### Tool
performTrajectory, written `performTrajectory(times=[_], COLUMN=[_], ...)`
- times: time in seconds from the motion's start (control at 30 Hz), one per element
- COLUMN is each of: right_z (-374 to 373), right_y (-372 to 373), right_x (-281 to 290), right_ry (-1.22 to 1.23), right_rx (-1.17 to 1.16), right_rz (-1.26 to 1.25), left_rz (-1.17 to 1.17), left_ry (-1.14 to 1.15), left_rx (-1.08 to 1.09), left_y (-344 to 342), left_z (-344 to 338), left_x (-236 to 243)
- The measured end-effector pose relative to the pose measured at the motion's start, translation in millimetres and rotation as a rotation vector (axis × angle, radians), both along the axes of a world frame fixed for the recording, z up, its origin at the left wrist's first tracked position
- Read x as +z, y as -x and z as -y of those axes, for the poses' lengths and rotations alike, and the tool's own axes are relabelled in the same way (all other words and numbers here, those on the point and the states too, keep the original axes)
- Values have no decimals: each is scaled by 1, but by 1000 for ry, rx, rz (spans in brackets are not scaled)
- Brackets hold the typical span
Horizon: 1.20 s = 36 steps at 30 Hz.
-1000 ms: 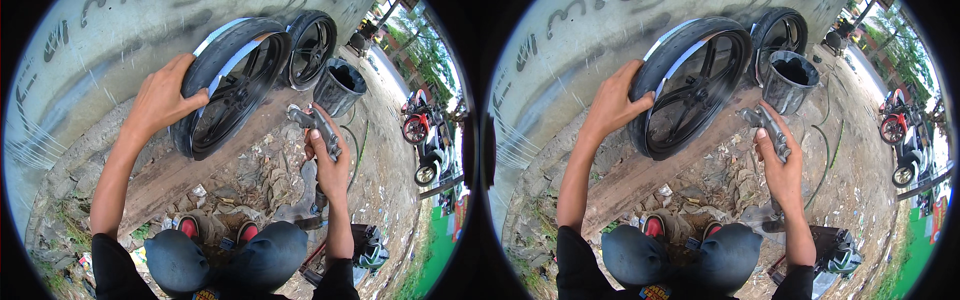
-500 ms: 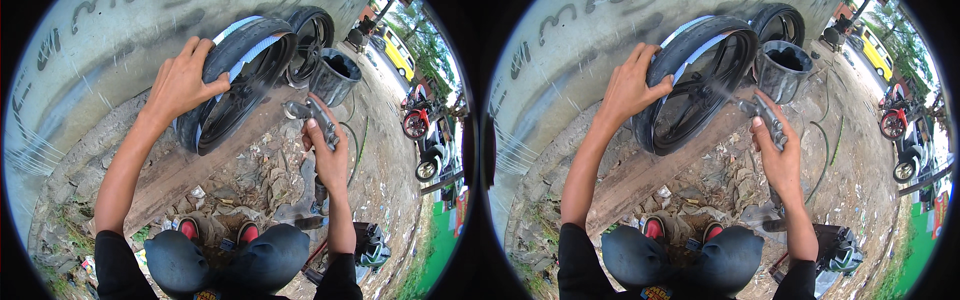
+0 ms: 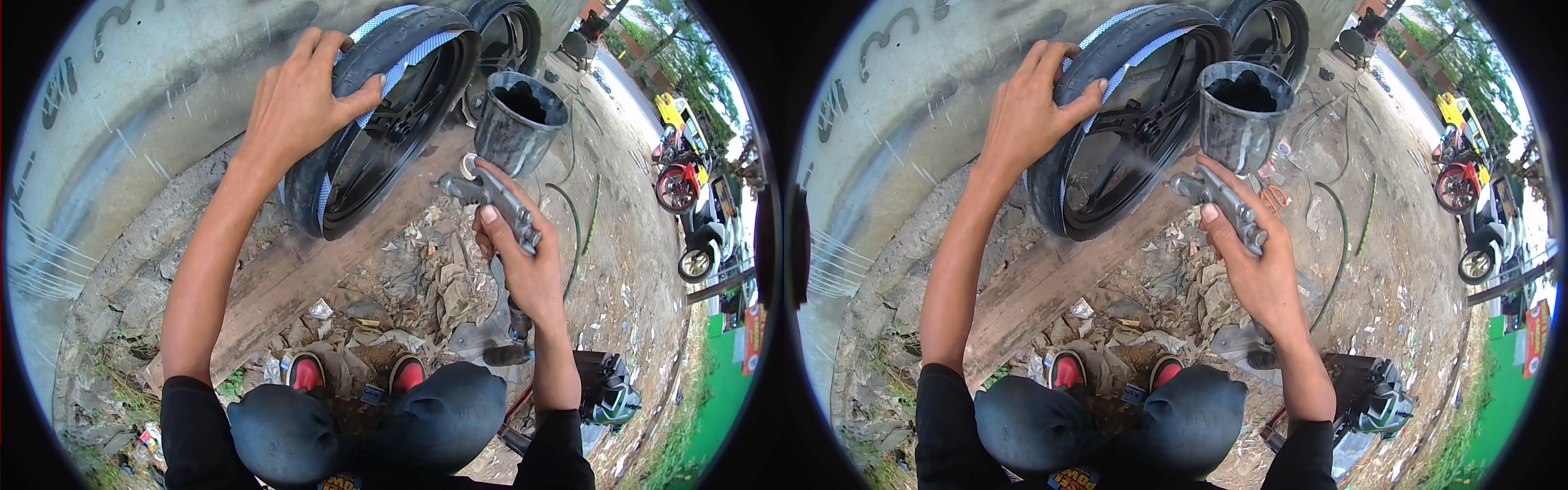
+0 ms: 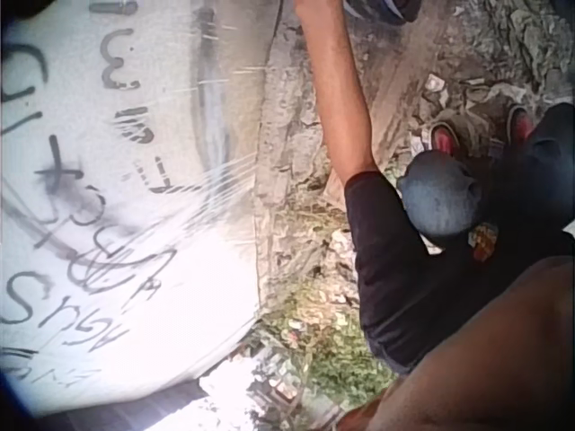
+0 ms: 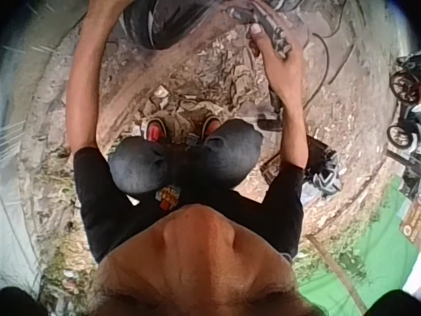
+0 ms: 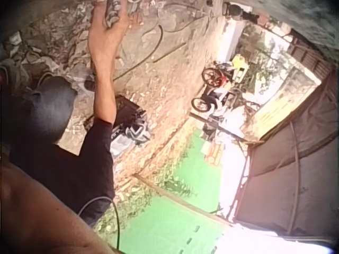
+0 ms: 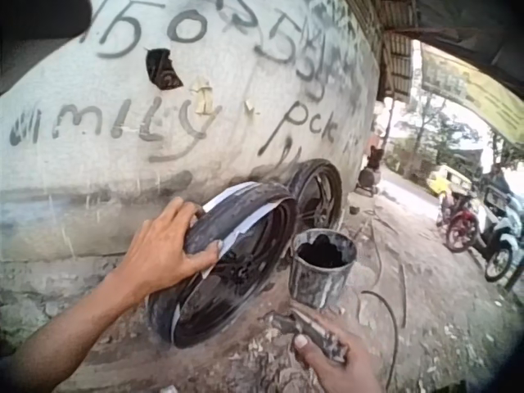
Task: Spray painting a motorcycle wheel rim black using a pneumatic spray gun.
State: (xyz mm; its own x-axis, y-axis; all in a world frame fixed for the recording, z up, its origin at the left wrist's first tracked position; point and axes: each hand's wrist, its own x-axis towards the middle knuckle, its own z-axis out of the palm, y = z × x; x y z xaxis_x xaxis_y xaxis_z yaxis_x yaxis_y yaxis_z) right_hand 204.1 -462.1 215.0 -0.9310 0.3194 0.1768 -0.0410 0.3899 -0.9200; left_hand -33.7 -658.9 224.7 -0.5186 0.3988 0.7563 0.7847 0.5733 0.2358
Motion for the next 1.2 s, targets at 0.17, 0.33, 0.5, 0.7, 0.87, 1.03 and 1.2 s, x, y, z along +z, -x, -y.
performTrajectory(times=[0.17,0.33,0.5,0.7,0.87,1.03,1.2], right_z=[-15,-29,-36,-6,0,0,12], right_y=[16,35,30,15,11,14,2], right_x=[2,-5,-8,-15,-25,-35,-17], right_ry=[-3,22,-9,-12,-69,-128,17], right_rx=[-76,-109,-171,-123,-67,-104,-31], right_rz=[-60,-89,-90,-86,-34,-62,67], left_rz=[-17,-5,-34,-27,-58,-32,-139], left_ry=[-38,-52,-81,-90,-86,-55,-89], left_rx=[2,13,-3,11,10,32,-13], left_y=[3,9,11,17,27,23,32], left_z=[-3,6,5,14,10,4,-3], left_x=[2,-6,-5,-7,-6,-1,-3])
